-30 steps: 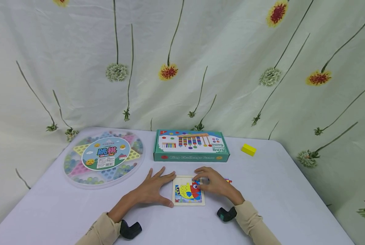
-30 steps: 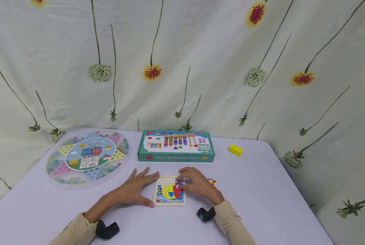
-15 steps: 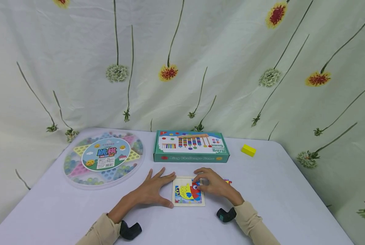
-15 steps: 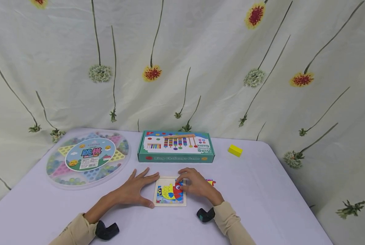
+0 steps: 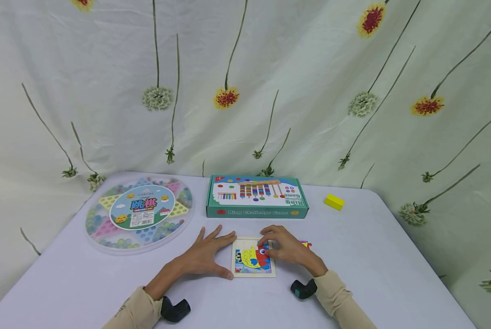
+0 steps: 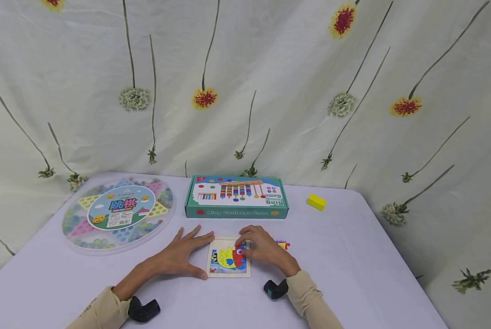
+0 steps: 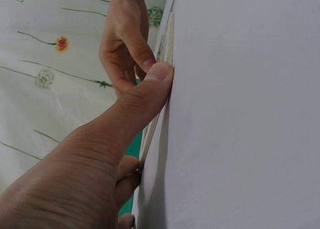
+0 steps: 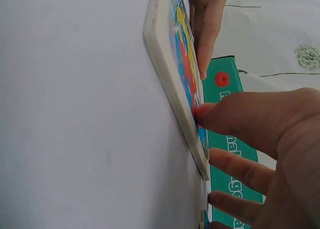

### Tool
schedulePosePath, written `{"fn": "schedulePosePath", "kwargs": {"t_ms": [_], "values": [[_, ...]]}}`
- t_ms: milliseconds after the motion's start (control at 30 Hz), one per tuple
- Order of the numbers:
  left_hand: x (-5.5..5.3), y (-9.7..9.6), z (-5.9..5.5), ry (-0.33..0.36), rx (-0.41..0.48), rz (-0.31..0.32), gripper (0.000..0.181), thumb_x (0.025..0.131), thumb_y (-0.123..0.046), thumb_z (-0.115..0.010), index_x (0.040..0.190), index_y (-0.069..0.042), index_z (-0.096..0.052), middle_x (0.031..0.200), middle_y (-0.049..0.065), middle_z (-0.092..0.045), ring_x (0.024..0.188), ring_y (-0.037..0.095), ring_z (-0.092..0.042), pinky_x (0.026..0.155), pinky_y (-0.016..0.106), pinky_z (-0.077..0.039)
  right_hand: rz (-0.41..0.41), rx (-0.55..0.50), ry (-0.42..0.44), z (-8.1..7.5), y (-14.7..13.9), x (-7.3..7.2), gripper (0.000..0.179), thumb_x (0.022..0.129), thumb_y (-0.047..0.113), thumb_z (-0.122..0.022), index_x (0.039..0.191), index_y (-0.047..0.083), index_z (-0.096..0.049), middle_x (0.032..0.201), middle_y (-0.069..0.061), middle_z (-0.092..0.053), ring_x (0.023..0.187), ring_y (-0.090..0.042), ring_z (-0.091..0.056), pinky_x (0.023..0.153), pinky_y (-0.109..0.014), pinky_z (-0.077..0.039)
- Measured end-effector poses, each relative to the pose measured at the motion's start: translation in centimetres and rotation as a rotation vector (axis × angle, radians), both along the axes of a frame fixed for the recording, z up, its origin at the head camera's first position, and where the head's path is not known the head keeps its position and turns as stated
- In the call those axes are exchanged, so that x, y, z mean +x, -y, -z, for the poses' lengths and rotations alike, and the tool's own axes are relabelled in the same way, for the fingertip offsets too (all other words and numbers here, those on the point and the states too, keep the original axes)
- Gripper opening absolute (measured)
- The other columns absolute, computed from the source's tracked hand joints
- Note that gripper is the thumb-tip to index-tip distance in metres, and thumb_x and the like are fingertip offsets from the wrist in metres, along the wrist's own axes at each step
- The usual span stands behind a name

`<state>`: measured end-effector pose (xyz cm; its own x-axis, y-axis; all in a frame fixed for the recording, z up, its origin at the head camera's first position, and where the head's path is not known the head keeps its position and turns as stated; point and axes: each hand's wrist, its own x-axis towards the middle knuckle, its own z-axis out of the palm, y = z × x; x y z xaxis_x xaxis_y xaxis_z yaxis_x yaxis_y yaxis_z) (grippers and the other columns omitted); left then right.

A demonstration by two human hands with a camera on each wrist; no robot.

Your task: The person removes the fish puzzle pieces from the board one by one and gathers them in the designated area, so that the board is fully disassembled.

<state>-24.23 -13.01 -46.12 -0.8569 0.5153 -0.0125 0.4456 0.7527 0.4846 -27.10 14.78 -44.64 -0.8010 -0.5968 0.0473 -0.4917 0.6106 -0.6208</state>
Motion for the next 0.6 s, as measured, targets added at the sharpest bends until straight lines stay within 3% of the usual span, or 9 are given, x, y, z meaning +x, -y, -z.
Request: {"fn": "schedulePosePath", "kwargs": {"t_ms": [333, 600], "values": [[-0.03, 0.01, -0.02, 0.003, -0.001, -0.001, 0.100, 0.064, -0.064, -0.076, 0.147, -0.022, -0.041, 0.153, -0.004, -0.035, 0.147, 0.034, -0.008, 0.112, 0.064, 0.009, -0.003, -0.014, 0.004, -0.13, 0.12, 0.05, 0.019, 0.085, 0.007, -0.068, 0.100, 0.017, -0.072, 0.128, -0.009, -0.054, 0.124, -0.032, -0.041, 0.105, -0.055, -0.037], [-0.02, 0.01, -0.04, -0.005, -0.002, -0.001, 0.101, 0.063, -0.066, -0.076, 0.147, -0.021, -0.042, 0.153, -0.004, -0.036, 0.147, 0.034, -0.008, 0.112, 0.064, 0.009, -0.012, -0.027, -0.009, -0.22, 0.20, 0.07, 0.019, 0.084, 0.006, -0.071, 0.099, 0.017, -0.072, 0.108, 0.002, -0.055, 0.111, -0.021, -0.045, 0.098, -0.047, -0.043]]}}
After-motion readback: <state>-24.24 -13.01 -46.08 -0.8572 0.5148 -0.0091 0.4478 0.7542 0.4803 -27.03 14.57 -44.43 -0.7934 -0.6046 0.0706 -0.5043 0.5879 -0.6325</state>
